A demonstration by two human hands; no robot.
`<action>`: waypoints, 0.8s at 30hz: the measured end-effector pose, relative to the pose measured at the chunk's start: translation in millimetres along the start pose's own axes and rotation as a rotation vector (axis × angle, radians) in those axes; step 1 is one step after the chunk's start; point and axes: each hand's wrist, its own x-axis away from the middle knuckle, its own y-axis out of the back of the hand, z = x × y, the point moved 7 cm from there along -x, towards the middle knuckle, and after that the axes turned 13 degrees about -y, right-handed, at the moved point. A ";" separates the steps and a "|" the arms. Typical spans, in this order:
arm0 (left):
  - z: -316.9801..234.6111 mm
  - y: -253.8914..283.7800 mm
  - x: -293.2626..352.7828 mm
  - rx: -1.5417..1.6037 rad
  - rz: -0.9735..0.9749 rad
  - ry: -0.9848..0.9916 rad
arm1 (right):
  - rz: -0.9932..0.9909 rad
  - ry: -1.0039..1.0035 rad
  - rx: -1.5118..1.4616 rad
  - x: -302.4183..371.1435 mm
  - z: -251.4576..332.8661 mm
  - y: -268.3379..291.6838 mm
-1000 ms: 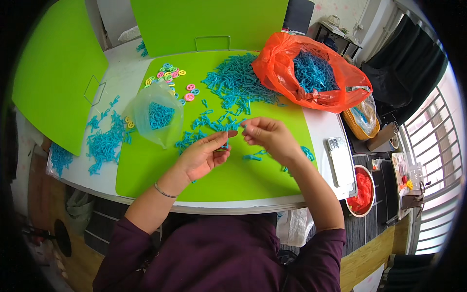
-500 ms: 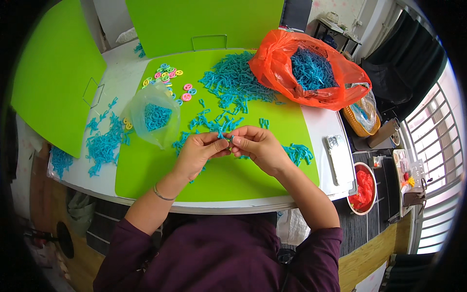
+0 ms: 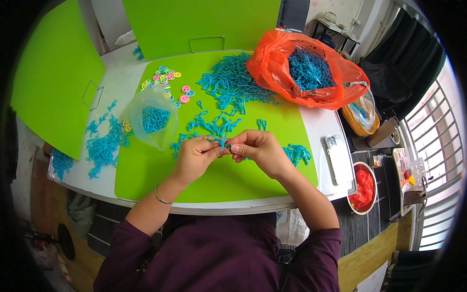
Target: Assembling small colorful plastic toy components by hand on a workbench.
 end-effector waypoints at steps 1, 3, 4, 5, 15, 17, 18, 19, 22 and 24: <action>0.3 1.0 0.4 0.001 0.003 -0.001 | -0.002 0.017 -0.008 -0.4 -0.7 0.3; -8.5 2.5 -3.1 -0.164 0.064 -0.107 | 0.014 0.003 0.008 -1.7 -3.7 0.5; -6.2 2.4 -4.0 -0.162 0.068 -0.109 | 0.034 -0.011 0.026 -2.3 -5.9 -0.3; -4.7 0.5 -4.5 -0.131 0.098 -0.127 | 0.036 -0.010 0.026 -2.9 -7.4 0.2; -2.4 4.5 -5.0 0.016 0.151 0.017 | -0.043 0.105 0.116 3.3 -10.6 -3.0; 3.0 0.7 -1.8 0.207 0.088 0.134 | -0.021 0.117 0.062 4.3 -7.5 -4.0; 9.0 -1.9 2.1 0.398 0.021 0.251 | -0.021 0.132 0.060 4.7 -4.7 -5.5; 8.3 -2.4 3.0 0.395 0.020 0.253 | -0.021 0.146 0.058 4.3 -2.8 -6.4; -3.4 -6.0 -3.7 0.042 0.100 0.072 | -0.044 0.073 -0.055 -1.3 -6.5 1.2; 2.3 -5.3 -0.8 0.291 -0.093 0.142 | -0.048 0.068 -0.113 -2.3 -5.4 3.2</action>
